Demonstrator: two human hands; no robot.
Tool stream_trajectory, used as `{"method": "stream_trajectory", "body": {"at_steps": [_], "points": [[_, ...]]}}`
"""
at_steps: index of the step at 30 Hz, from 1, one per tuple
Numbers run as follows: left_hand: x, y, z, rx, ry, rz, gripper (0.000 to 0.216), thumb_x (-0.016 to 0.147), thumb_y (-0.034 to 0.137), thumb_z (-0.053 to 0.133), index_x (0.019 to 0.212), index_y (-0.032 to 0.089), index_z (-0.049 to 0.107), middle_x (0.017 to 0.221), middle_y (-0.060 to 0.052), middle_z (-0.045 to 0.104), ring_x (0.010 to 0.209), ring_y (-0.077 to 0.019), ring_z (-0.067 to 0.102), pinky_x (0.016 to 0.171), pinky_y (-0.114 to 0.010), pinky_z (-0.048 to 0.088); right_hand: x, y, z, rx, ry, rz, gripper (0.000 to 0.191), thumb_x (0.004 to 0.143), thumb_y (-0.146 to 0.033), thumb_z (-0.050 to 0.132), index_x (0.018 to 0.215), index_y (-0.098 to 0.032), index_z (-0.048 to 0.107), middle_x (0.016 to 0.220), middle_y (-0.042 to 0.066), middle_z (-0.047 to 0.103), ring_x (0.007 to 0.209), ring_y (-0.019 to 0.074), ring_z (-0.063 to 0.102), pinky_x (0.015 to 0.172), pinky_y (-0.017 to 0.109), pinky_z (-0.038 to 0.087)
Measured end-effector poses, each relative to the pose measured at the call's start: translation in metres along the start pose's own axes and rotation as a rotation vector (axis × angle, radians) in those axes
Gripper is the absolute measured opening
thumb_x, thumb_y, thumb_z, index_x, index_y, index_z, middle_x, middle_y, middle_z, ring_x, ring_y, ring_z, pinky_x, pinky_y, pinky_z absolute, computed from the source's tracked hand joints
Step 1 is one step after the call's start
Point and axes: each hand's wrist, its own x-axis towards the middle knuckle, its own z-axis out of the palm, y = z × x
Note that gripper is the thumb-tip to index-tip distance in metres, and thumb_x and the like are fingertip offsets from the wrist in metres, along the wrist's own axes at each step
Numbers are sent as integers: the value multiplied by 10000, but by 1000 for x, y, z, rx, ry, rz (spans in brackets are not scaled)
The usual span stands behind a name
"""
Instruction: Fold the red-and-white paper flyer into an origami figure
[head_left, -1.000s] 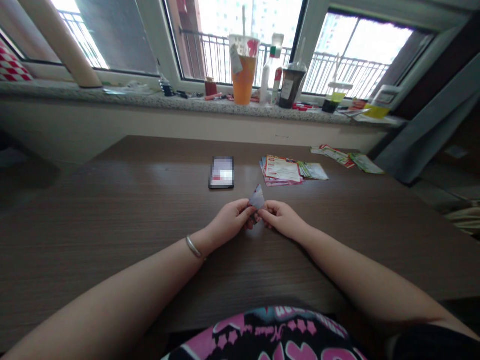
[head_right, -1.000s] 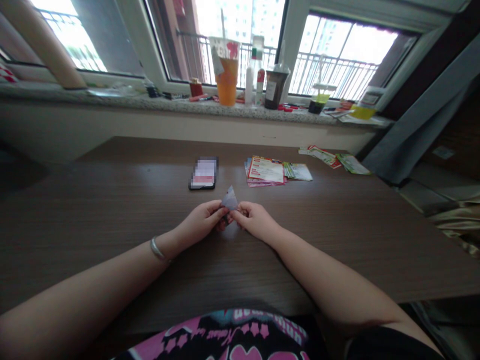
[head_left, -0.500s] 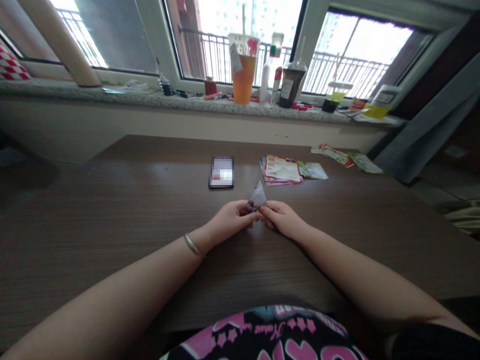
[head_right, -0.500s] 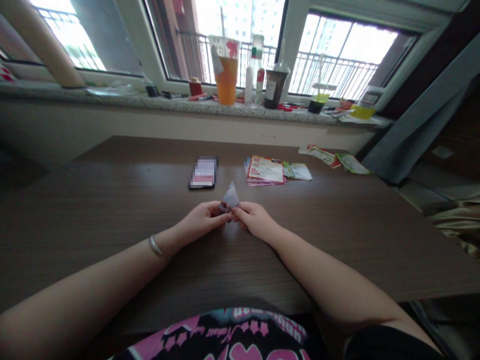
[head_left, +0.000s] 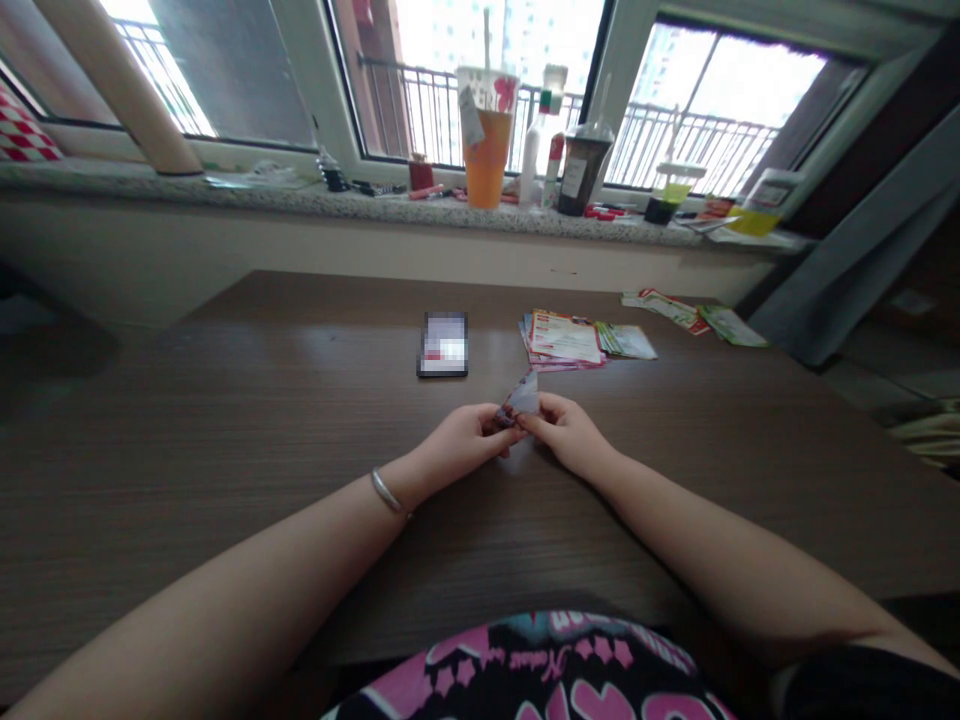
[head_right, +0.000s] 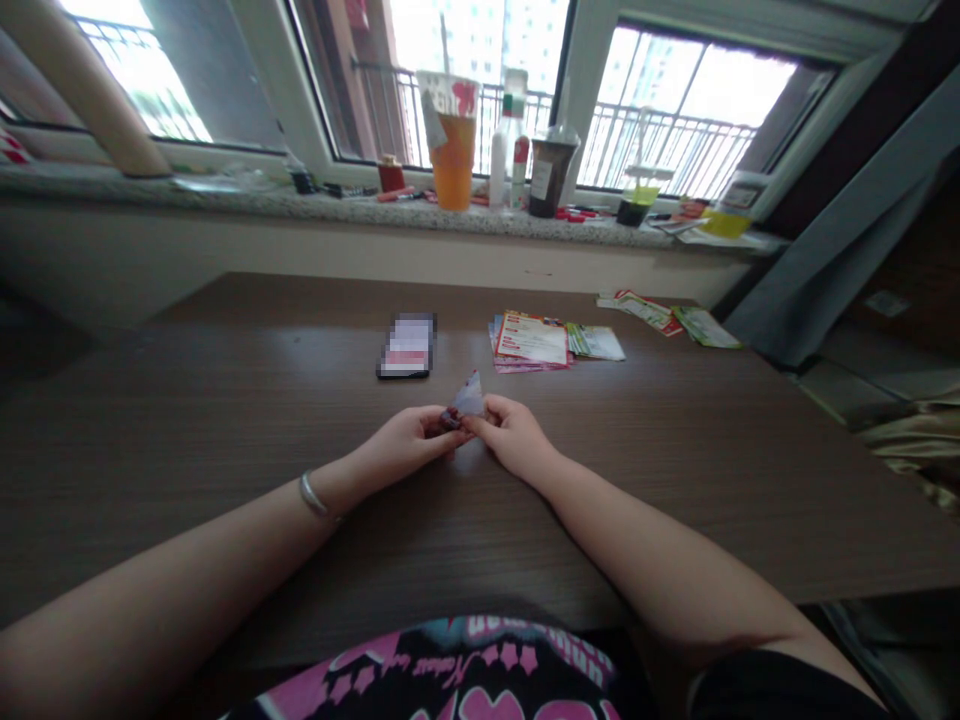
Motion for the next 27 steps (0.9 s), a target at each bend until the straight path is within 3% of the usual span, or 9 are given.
{"method": "stream_trajectory", "body": {"at_steps": [4, 8, 10, 12, 14, 17, 23, 27], "points": [[0, -2, 0, 97, 129, 64, 242, 774, 386, 631, 780, 144, 618, 720, -7, 638, 641, -124, 545, 595, -233, 427, 4, 2, 0, 164, 24, 31, 351, 774, -493, 644, 925, -176, 630, 794, 22, 669, 717, 163, 594, 660, 280, 467], [0, -5, -4, 358, 248, 121, 198, 804, 325, 580, 689, 164, 572, 676, 8, 601, 611, -117, 511, 571, -227, 394, 9, 11, 0, 180, 58, -4, 333, 754, -448, 662, 952, -189, 596, 891, 49, 680, 777, 179, 622, 752, 322, 494], [-2, -5, -7, 525, 256, 143, 175, 812, 298, 569, 692, 171, 566, 697, 3, 602, 620, -122, 517, 567, -230, 381, 11, 16, -1, 155, 152, -43, 375, 750, -400, 660, 1041, -196, 541, 953, 55, 652, 743, 160, 608, 731, 313, 497], [-4, -4, -9, 751, 260, 175, 149, 815, 279, 569, 708, 176, 572, 732, -11, 609, 633, -132, 525, 556, -238, 360, 12, 21, -4, 49, 294, -73, 517, 714, -335, 690, 1168, -205, 479, 1003, 50, 604, 656, 122, 557, 682, 293, 488], [-6, -2, -11, 997, 238, 234, 148, 829, 279, 564, 726, 175, 585, 753, -30, 616, 636, -142, 531, 544, -250, 340, 13, 23, -8, -65, 350, -97, 589, 707, -297, 699, 1235, -212, 453, 1055, 55, 559, 605, 96, 510, 660, 288, 483], [-7, 1, -11, 1253, 208, 321, 154, 861, 272, 545, 764, 165, 598, 752, -49, 617, 656, -155, 551, 550, -261, 341, 13, 22, -14, -228, 346, -180, 492, 730, -259, 682, 1196, -213, 530, 1035, 56, 531, 593, 98, 472, 635, 291, 478], [-10, 5, -11, 1421, 166, 468, 124, 894, 205, 509, 838, 170, 614, 754, -47, 606, 693, -178, 561, 595, -297, 372, 4, 6, -22, -602, 256, -326, 488, 809, -200, 604, 1290, -253, 542, 876, 34, 571, 737, 170, 523, 712, 305, 467], [-11, 5, -12, 1438, 175, 544, 170, 934, 207, 463, 951, 185, 631, 839, -51, 624, 727, -189, 566, 638, -318, 406, -3, -1, -21, -819, 200, -327, 262, 860, -210, 551, 1084, -263, 677, 849, 42, 622, 840, 194, 562, 756, 308, 455]]}}
